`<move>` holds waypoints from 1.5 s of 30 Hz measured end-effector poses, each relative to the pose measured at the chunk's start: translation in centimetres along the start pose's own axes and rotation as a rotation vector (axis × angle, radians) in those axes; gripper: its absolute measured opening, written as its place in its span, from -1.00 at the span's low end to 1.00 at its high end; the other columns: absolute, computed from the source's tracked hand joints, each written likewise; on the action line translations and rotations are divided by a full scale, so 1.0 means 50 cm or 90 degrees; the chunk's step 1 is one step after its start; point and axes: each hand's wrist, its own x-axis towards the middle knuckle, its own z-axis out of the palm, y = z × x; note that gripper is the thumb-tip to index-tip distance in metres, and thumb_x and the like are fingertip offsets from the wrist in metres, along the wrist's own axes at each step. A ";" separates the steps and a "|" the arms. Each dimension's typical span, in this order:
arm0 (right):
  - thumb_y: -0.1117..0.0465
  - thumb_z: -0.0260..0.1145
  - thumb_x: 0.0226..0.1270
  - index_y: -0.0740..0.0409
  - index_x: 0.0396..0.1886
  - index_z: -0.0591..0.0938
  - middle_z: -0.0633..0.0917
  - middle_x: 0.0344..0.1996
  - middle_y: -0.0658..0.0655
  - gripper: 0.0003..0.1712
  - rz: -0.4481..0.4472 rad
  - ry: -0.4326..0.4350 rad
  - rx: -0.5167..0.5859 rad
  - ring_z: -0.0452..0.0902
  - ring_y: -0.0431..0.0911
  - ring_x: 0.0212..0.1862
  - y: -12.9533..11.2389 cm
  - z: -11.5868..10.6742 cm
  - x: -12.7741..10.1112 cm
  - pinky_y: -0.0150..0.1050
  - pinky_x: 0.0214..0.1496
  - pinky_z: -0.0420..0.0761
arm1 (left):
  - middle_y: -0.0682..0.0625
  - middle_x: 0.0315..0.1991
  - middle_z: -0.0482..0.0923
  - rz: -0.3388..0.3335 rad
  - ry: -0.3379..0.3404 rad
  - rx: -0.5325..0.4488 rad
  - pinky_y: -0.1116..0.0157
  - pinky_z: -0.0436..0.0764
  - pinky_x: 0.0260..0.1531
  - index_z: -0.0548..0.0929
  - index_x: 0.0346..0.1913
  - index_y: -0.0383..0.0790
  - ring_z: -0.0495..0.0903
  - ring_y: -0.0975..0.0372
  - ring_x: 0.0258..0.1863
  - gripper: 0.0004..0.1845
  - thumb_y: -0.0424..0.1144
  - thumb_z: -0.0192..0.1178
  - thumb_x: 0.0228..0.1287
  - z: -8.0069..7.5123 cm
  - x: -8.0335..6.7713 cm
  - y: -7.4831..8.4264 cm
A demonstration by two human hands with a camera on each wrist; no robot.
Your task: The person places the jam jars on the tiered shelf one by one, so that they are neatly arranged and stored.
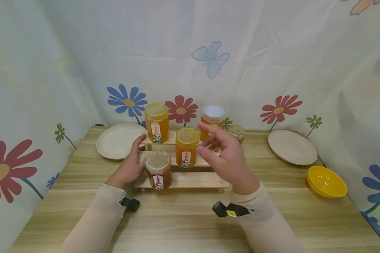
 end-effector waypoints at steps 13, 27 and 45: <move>0.27 0.35 0.49 0.12 0.45 0.58 0.63 0.35 0.11 -0.44 0.105 0.161 -0.040 0.52 -0.09 -0.10 0.071 -0.124 0.026 -0.42 -0.17 0.58 | -0.30 0.68 -0.06 -0.003 -0.003 -0.002 -0.32 0.21 0.49 -0.19 0.71 -0.08 0.20 -0.27 0.56 -0.10 -0.29 0.17 0.59 -0.001 -0.001 0.001; 0.02 0.38 0.53 0.14 0.54 0.47 0.55 0.46 0.15 -0.31 0.314 0.158 -0.096 0.40 0.12 0.40 0.213 -0.176 0.034 -0.01 0.41 0.49 | -0.26 0.69 -0.06 -0.019 -0.006 0.006 -0.32 0.21 0.49 -0.20 0.71 -0.02 0.18 -0.26 0.58 -0.08 -0.26 0.19 0.58 -0.002 -0.003 0.006; 0.01 0.45 0.46 0.08 0.64 0.33 0.32 0.59 0.32 -0.14 0.396 0.088 -0.146 0.19 0.26 0.60 0.360 -0.160 0.010 0.26 0.56 0.29 | -0.21 0.72 -0.11 -0.014 0.000 0.026 -0.31 0.18 0.51 -0.18 0.71 -0.03 0.18 -0.26 0.59 -0.10 -0.23 0.19 0.59 -0.001 -0.002 0.003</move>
